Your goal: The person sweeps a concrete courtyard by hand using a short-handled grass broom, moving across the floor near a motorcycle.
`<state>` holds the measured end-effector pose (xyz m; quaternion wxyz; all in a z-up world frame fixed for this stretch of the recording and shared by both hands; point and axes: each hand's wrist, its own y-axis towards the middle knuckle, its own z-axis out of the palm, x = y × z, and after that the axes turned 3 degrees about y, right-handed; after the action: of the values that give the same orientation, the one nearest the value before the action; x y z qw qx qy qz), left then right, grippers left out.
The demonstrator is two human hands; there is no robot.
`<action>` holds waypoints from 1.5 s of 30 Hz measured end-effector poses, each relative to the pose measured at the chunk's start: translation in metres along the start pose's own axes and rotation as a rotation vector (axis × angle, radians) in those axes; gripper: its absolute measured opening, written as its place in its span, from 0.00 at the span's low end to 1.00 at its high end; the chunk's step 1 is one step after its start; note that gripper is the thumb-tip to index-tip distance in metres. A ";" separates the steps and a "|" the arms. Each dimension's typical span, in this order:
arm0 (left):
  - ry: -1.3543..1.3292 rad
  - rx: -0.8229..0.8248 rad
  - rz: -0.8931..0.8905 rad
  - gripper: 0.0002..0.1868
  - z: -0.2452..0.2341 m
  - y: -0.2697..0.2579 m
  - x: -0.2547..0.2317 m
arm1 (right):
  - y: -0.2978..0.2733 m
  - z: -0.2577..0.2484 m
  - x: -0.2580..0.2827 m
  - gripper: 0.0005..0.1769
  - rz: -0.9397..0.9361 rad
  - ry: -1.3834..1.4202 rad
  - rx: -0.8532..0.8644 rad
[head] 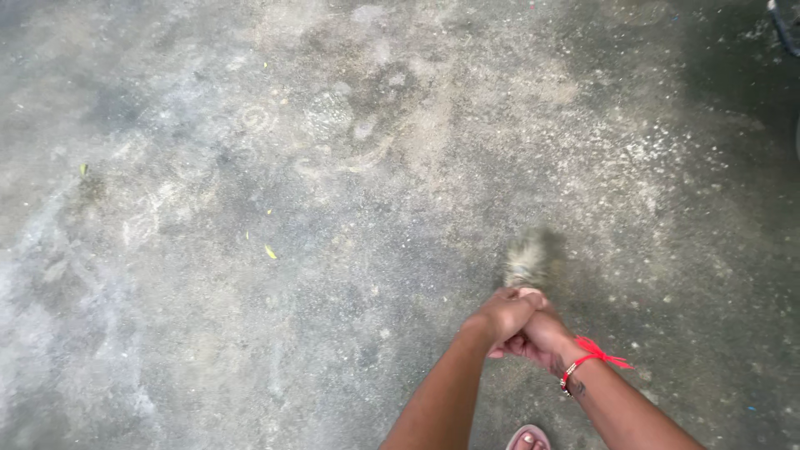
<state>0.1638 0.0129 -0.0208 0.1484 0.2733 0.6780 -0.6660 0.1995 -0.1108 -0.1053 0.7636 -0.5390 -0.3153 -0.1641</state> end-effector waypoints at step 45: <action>-0.129 -0.102 0.082 0.27 0.038 0.085 -0.051 | 0.008 -0.018 0.047 0.15 -0.358 0.101 -0.446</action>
<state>0.2469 -0.0364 -0.0651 0.2324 0.2493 0.6883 -0.6404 0.2451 -0.1208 -0.0840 0.5999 -0.6205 -0.3231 -0.3881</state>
